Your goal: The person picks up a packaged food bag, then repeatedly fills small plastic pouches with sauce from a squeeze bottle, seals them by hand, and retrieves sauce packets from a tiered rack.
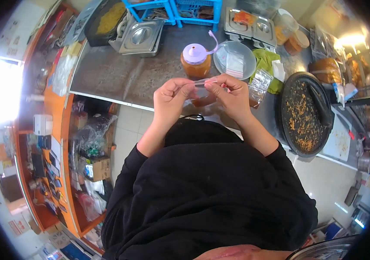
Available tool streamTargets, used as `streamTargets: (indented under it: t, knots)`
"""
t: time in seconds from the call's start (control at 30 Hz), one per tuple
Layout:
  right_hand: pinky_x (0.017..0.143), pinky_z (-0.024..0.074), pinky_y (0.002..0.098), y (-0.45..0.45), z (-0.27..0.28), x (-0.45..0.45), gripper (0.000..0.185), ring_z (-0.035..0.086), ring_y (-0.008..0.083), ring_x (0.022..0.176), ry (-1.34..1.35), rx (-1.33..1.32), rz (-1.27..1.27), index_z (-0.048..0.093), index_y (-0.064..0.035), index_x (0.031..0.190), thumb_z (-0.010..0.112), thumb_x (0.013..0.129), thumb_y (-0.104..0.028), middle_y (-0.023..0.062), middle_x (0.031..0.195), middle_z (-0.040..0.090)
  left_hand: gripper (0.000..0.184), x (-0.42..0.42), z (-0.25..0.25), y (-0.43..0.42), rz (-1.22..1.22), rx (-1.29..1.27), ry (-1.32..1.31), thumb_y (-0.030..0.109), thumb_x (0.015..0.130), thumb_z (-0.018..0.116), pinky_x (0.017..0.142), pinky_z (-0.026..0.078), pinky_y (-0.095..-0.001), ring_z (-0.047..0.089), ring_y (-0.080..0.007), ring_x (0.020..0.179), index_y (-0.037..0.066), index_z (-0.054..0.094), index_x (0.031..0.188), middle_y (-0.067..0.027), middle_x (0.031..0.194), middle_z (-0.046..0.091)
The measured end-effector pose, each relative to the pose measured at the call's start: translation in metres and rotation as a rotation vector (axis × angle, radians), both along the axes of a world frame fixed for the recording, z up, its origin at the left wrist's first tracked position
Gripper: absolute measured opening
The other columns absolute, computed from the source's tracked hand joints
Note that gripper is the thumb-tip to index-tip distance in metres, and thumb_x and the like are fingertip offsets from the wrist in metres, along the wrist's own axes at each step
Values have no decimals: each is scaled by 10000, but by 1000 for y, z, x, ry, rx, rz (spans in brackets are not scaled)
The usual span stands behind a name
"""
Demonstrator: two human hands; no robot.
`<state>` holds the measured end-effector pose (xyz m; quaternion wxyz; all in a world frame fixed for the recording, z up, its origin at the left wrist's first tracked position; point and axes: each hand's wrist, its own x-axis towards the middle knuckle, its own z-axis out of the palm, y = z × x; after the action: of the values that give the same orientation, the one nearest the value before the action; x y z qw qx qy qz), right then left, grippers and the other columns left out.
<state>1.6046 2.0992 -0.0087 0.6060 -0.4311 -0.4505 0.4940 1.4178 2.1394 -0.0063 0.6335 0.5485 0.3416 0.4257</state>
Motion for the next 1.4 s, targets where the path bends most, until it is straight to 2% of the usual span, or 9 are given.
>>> streamTargets:
  t: [0.2,0.5,0.6,0.8,0.9,1.0,1.07,1.3,1.4]
  knots:
    - [756,482,269,-10,-8,5,82,619,115,830,-127,141,-142,711,-17,893,714,831,-71,54,877,689,99,24,-3,-6,40,197,65,50,952,576,755,511,-249,622,-108,831,-19,581,1024,-48,898,643]
    - [753,478,279,-29,-12,23,127,620,128,828,-380,80,-195,705,-27,891,734,803,-115,58,866,687,104,41,-5,-7,-135,388,349,72,918,612,725,497,-256,627,-128,834,-11,596,979,-96,936,646]
    - [716,475,263,-38,-20,32,107,618,112,793,-334,17,-252,708,-31,903,719,817,-94,48,852,696,95,54,-17,-5,-143,298,205,67,915,612,717,499,-274,641,-151,830,-14,605,964,-111,966,665]
    - [717,490,240,-59,-45,55,88,644,109,772,-293,-227,-311,704,-8,907,647,888,-72,64,835,711,100,67,-49,5,-253,263,346,66,938,592,798,494,-252,642,-143,898,-29,618,949,-89,913,683]
    - [728,488,232,-59,-85,75,118,644,100,786,-71,-294,-403,707,0,939,615,911,-68,64,852,713,155,64,-59,10,-230,277,445,118,963,570,801,503,-254,648,-143,887,-26,621,936,-81,902,683]
    - [725,489,245,-59,-145,116,145,642,106,775,7,-369,-438,708,0,982,613,912,-85,56,868,717,190,55,-68,16,-188,61,278,151,981,547,799,514,-260,650,-137,881,-21,619,942,-74,901,679]
    - [722,494,266,-55,-197,143,158,642,114,770,-190,-414,-546,711,-15,992,629,906,-120,57,854,715,188,47,-70,17,-182,4,211,145,990,527,803,523,-274,652,-145,880,-20,611,960,-76,909,666]
    - [747,500,331,-28,-157,154,207,655,230,763,-679,-632,-661,732,-106,970,687,846,-265,88,825,702,175,15,-68,20,-52,-92,120,129,996,508,816,530,-289,662,-172,892,-20,599,981,-85,919,656]
    - [778,492,377,-15,-152,145,192,637,288,839,-1010,-367,-895,733,-117,907,693,822,-285,91,850,704,190,4,-64,19,-2,-91,109,148,999,513,816,531,-293,666,-179,890,-21,598,982,-90,927,656]
